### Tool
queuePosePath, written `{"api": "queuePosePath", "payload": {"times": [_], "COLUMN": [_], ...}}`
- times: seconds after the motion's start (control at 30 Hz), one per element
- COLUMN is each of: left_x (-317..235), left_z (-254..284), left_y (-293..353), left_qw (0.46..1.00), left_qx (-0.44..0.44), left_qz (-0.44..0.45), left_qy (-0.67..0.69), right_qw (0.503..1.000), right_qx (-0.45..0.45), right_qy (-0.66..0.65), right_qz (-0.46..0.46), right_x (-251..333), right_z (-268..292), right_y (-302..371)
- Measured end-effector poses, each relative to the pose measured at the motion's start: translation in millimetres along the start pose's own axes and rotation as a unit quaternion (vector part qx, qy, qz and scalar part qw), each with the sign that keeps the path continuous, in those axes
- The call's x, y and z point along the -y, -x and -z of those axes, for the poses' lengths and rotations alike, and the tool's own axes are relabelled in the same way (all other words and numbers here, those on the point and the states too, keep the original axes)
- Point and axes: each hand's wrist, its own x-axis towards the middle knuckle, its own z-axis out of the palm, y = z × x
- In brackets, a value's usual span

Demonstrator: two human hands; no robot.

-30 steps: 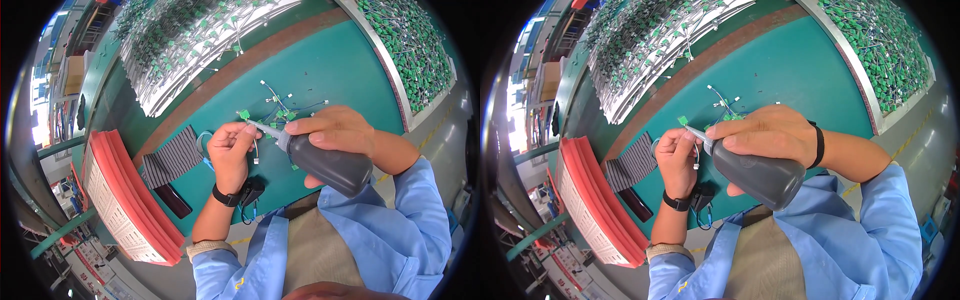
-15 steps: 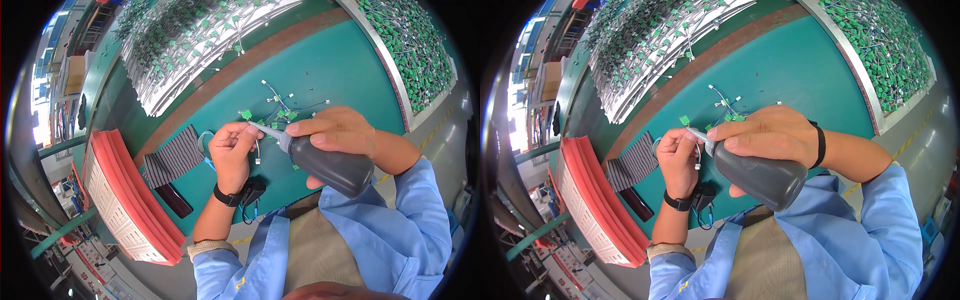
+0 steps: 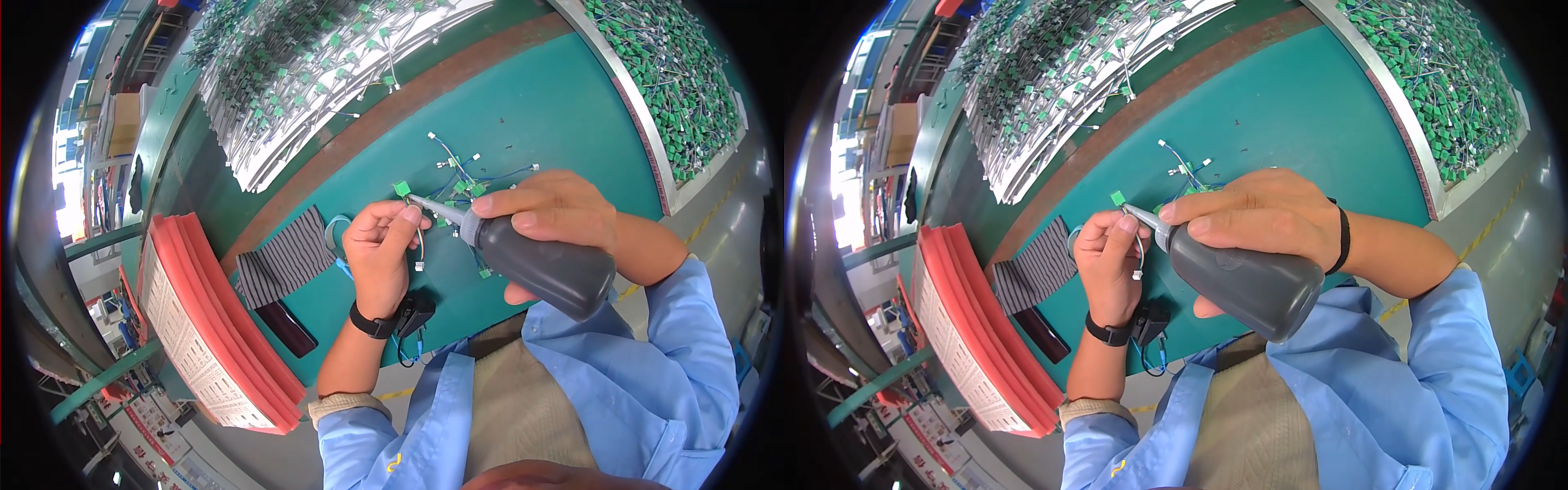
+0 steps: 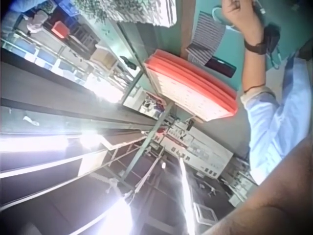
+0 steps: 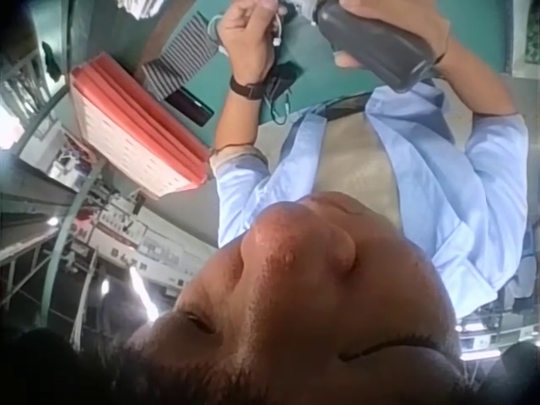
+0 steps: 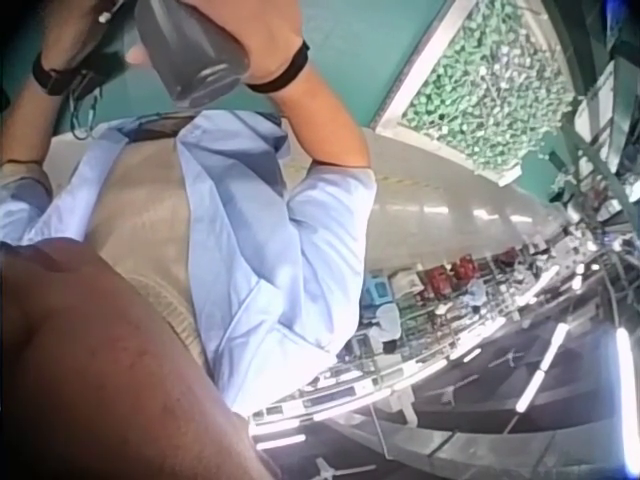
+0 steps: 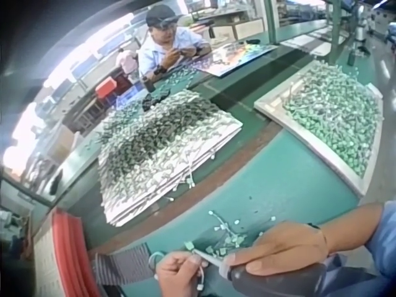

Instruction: The person picks up a wire assembly, applies liquid from a squeeze bottle to the connector, and sets it down. They then pick up a cloth to wipe the tip of the bottle before repeating the process.

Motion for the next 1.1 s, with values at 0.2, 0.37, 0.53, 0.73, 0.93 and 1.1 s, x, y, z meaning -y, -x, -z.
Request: {"api": "queuePosePath", "payload": {"times": [0.2,0.37,0.53,0.73,0.93,1.1], "left_x": [1,0,1,-1,-5,-6], "left_z": [2,2,-1,0,-1,-16], "left_y": [-1,-1,-2,0,7,11], "left_qw": [1.000,1.000,0.999,0.971,0.959,0.981], "left_qx": [0.003,0.015,0.026,0.176,0.229,0.151], "left_qz": [-0.004,-0.002,-0.013,0.080,0.144,0.011], "left_qy": [0.005,0.015,0.045,0.139,0.088,-0.118], "right_qw": [1.000,1.000,1.000,0.997,0.994,0.995], "right_qx": [0.002,0.004,0.002,-0.066,0.013,0.009], "right_qy": [-0.002,0.008,-0.008,0.029,-0.068,0.020], "right_qz": [0.001,-0.005,-0.030,-0.014,-0.082,-0.093], "right_x": [-1,1,9,-16,-15,-11], "right_z": [0,1,6,-11,-10,-9], "right_y": [0,-1,5,1,-5,-4]}}
